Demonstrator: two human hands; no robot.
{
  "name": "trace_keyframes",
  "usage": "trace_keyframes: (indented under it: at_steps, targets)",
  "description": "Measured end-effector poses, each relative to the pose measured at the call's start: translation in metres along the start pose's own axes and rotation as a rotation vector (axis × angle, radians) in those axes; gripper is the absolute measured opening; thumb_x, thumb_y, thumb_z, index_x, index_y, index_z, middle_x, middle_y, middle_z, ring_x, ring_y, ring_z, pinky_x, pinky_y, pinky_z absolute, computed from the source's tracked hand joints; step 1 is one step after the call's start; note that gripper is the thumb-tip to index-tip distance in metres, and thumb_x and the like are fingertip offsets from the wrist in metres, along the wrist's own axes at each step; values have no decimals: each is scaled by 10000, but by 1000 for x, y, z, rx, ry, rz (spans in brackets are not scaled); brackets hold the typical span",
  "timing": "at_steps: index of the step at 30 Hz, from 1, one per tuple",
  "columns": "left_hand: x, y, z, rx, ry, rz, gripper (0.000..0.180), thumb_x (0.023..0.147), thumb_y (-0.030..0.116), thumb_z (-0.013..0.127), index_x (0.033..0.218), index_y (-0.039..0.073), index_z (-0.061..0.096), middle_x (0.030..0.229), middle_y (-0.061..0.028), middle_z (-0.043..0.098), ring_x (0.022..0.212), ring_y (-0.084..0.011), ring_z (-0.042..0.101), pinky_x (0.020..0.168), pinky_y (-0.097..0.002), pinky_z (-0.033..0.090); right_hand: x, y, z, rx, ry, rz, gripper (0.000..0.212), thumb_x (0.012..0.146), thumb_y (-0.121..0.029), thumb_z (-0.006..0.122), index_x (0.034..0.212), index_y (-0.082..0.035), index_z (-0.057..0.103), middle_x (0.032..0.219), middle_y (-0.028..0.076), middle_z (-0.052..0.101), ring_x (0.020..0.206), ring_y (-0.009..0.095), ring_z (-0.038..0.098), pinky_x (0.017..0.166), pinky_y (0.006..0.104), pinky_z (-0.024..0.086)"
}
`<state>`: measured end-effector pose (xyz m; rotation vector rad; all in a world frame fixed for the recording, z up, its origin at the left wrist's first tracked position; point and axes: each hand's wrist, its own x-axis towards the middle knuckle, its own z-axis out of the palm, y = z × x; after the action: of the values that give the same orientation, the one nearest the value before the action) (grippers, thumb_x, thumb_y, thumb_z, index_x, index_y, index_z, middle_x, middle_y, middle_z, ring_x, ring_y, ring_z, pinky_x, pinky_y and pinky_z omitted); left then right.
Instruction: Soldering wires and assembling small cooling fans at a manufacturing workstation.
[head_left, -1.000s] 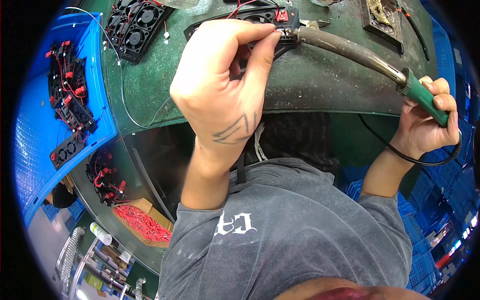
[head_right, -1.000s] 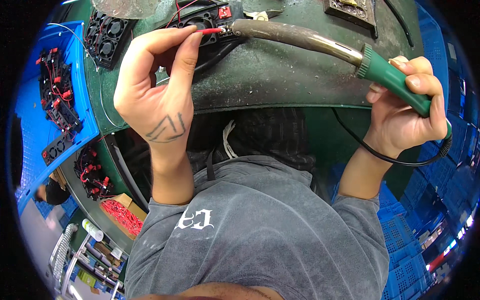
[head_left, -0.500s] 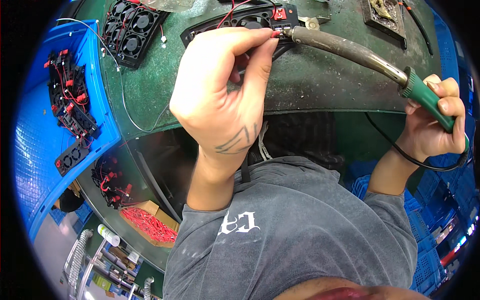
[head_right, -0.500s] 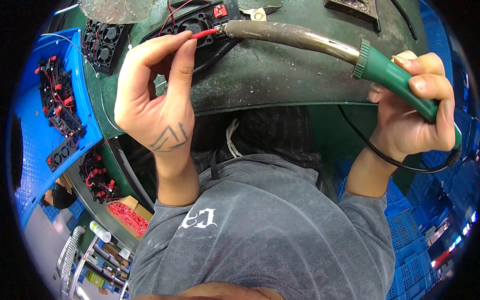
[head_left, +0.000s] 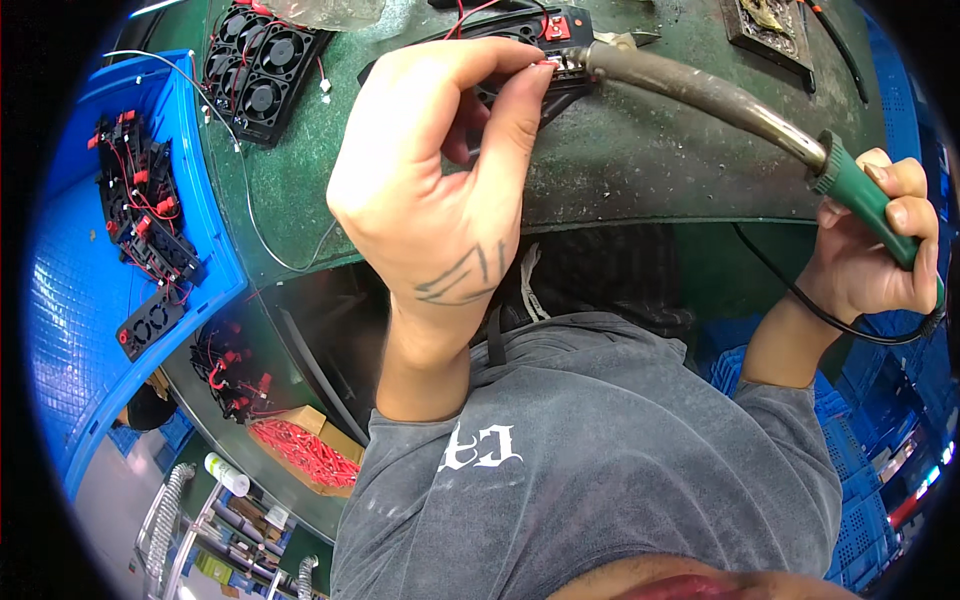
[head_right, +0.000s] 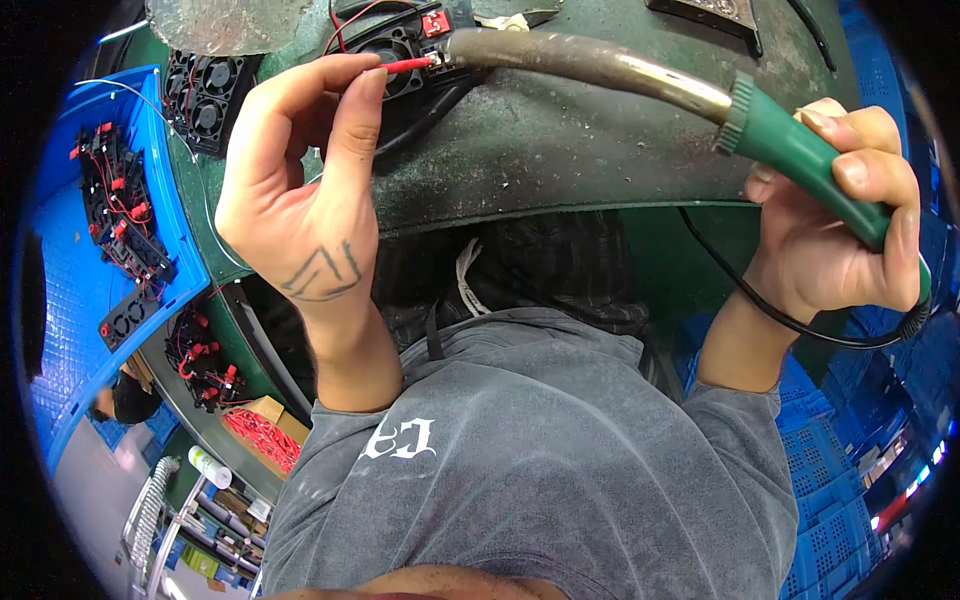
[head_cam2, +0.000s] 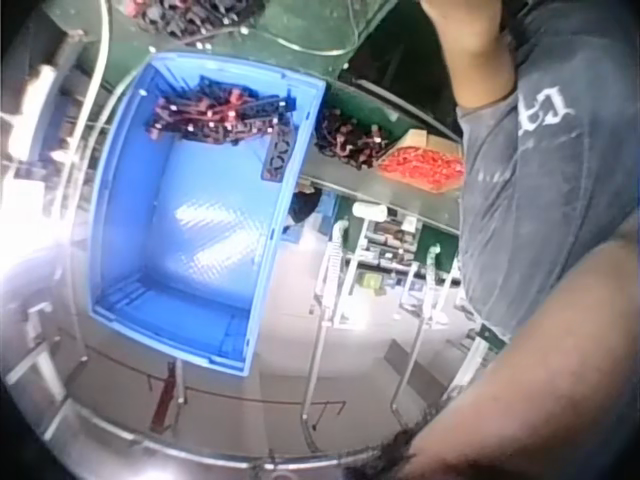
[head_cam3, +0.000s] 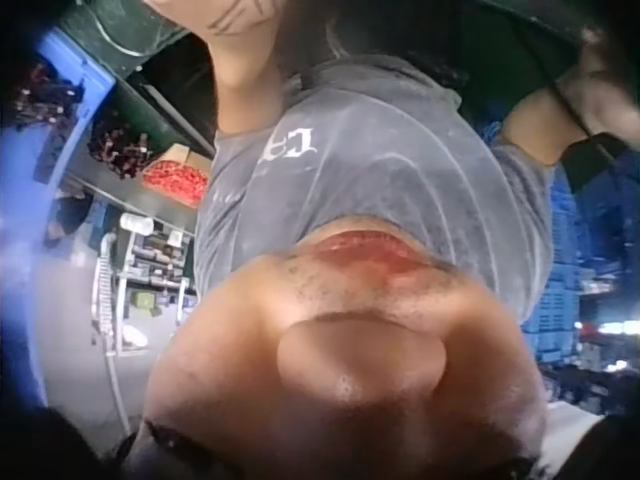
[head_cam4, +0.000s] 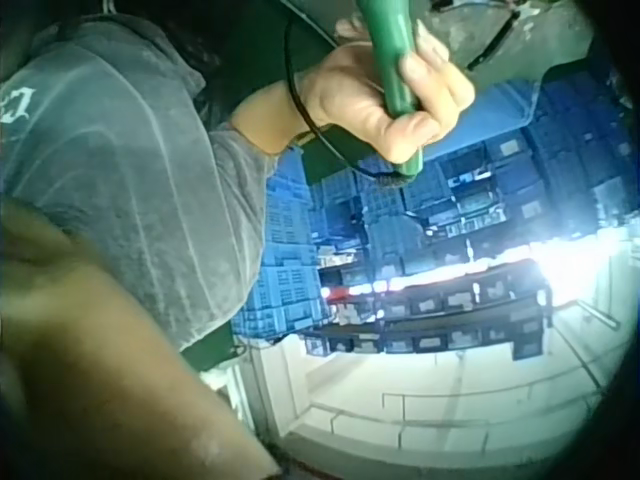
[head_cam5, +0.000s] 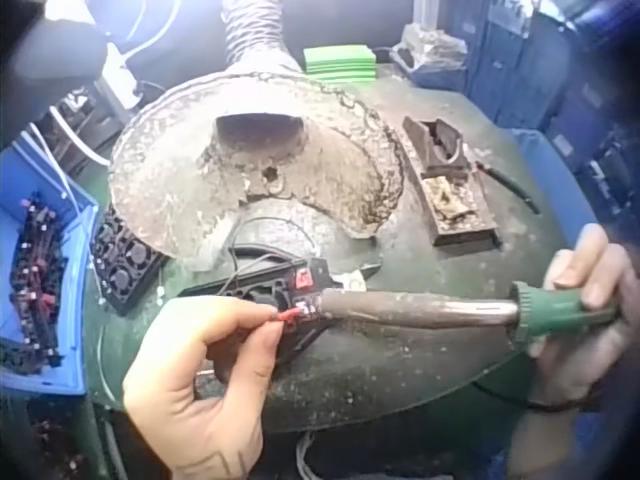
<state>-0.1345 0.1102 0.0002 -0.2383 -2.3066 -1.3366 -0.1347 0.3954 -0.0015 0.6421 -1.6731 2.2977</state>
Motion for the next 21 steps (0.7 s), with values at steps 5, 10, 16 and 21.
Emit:
trace_keyframes:
  at_steps: [5, 10, 16, 21]
  targets:
    - [3, -9, 0, -19, -55, 57, 142, 775, -33, 663, 915, -28, 637, 807, -25, 618, 684, -55, 542, 626, -165, 419, -3, 1, -10, 128, 228, 38, 447, 833, -342, 317, 821, -35, 641, 914, 182, 572, 687, 309, 569, 402, 306, 460]
    - [5, -8, 0, -203, -95, -84, 125, 804, -2, 644, 928, -18, 638, 791, -16, 623, 654, -38, 526, 585, -144, 391, -12, 18, -17, 159, 449, 121, 427, 824, -333, 335, 793, -35, 640, 899, 166, 563, 679, 298, 568, 421, 320, 430]
    - [15, 1, -2, -87, -177, -176, 118, 827, 50, 637, 929, -7, 642, 759, -15, 629, 603, -27, 497, 524, -140, 353, -20, 30, -23, 229, 530, 140, 433, 829, -329, 327, 801, -28, 637, 915, 177, 575, 608, 288, 544, 434, 320, 407]
    - [23, 20, 11, -117, -140, -325, 121, 836, 67, 629, 930, -9, 635, 762, -23, 639, 579, -29, 483, 501, -147, 340, -21, 32, -23, 261, 600, 137, 438, 833, -328, 323, 813, -23, 637, 916, 192, 584, 590, 291, 547, 433, 325, 415]
